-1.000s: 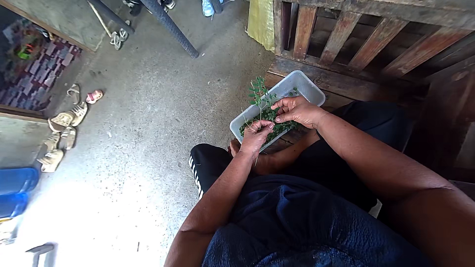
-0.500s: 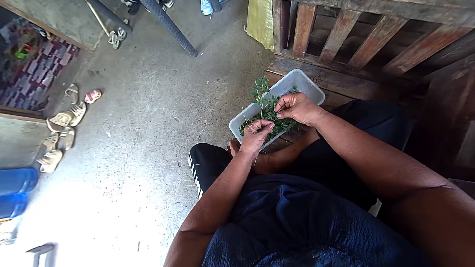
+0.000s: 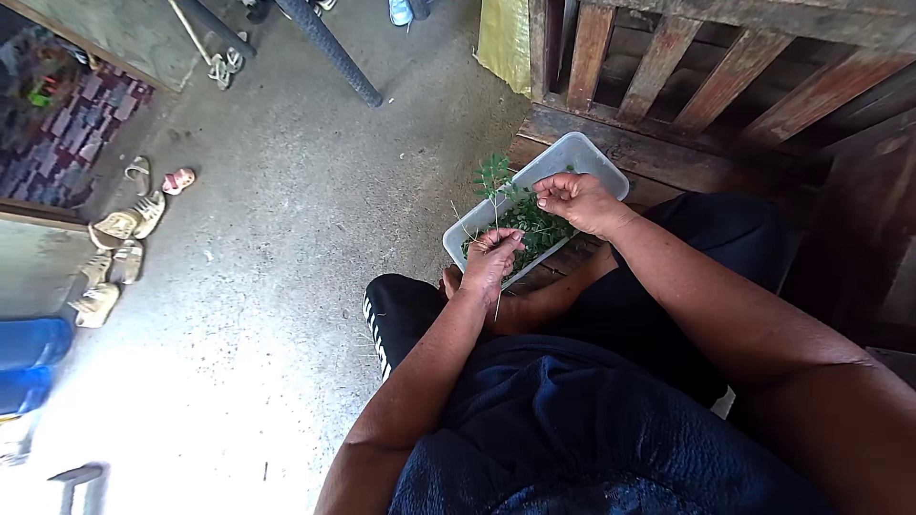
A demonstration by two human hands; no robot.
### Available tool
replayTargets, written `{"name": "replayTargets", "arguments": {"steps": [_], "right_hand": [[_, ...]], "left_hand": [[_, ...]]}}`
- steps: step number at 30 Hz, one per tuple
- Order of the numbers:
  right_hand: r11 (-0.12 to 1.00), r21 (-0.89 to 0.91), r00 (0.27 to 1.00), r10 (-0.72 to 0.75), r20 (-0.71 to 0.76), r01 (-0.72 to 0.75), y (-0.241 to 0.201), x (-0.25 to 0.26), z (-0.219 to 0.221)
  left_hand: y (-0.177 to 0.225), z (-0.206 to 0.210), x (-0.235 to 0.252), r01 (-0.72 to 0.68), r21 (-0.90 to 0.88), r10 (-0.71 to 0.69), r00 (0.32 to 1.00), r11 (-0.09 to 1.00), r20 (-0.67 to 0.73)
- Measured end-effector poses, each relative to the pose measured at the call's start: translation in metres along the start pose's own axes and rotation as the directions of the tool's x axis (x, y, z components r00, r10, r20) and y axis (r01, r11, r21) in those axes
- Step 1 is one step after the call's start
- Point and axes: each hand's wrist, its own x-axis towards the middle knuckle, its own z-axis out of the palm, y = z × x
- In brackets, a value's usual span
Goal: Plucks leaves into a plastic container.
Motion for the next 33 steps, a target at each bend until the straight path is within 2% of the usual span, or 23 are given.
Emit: {"name": "replayTargets", "arguments": {"steps": [3, 5, 8, 11, 12, 14, 15, 16, 18, 20, 23, 27, 30, 33], "right_hand": [[0.999, -0.035, 0.985, -0.024, 0.172, 0.030, -0.004, -0.004, -0.002], [0.992, -0.120, 0.975, -0.016, 0.223, 0.044, -0.006, -0.003, -0.002], [0.982, -0.154, 0.984, -0.087, 0.154, 0.111, -0.003, -0.003, -0.001], [0.958, -0.190, 0.977, -0.212, 0.025, 0.213, -0.002, -0.004, 0.004], [0.936, -0.222, 0.956, -0.289, -0.042, 0.273, 0.000, -0.005, 0.005], [0.871, -0.268, 0.870, -0.464, -0.169, 0.413, 0.001, -0.003, 0.005], [0.839, -0.272, 0.829, -0.527, -0.189, 0.471, 0.000, -0.003, 0.004], [0.825, -0.255, 0.818, -0.551, -0.165, 0.504, -0.003, -0.004, 0.003], [0.879, -0.191, 0.894, -0.448, -0.024, 0.436, -0.004, -0.006, 0.006], [0.942, -0.209, 0.963, -0.245, 0.112, 0.264, -0.004, -0.006, 0.011], [0.976, -0.209, 0.980, -0.025, 0.199, 0.067, -0.005, -0.007, 0.016], [0.998, -0.060, 0.987, 0.009, 0.158, 0.001, -0.006, -0.007, 0.018], [0.993, -0.118, 0.990, 0.025, 0.137, -0.008, -0.008, -0.007, 0.017], [0.982, -0.186, 0.990, 0.051, 0.128, -0.026, -0.012, -0.006, 0.014]], "left_hand": [[0.002, 0.000, 0.000, 0.022, -0.052, -0.023, 1.000, 0.998, -0.012], [0.001, -0.003, 0.001, 0.021, -0.010, -0.021, 1.000, 1.000, 0.017], [0.000, -0.004, 0.001, 0.034, 0.111, -0.042, 0.996, 0.993, 0.077], [0.002, 0.000, 0.000, 0.065, 0.132, -0.075, 0.995, 0.989, 0.069], [0.004, 0.001, 0.000, 0.085, 0.107, -0.090, 0.995, 0.991, 0.041], [0.006, 0.002, 0.000, 0.123, 0.017, -0.123, 0.992, 0.992, -0.032], [0.006, 0.002, 0.001, 0.127, -0.026, -0.128, 0.990, 0.992, -0.067], [0.007, 0.001, 0.001, 0.123, -0.053, -0.128, 0.987, 0.991, -0.092], [0.008, 0.000, 0.002, 0.101, -0.074, -0.109, 0.988, 0.992, -0.109], [0.008, 0.000, 0.001, 0.068, -0.055, -0.072, 0.994, 0.996, -0.085], [0.007, 0.003, -0.001, 0.023, -0.002, -0.023, 1.000, 1.000, -0.019], [0.005, 0.006, -0.001, -0.037, 0.086, 0.036, 0.999, 0.996, 0.016], [0.003, 0.006, 0.000, -0.046, 0.118, 0.045, 0.999, 0.992, 0.012], [0.004, 0.006, 0.000, -0.013, 0.075, 0.015, 0.999, 0.997, -0.029]]}}
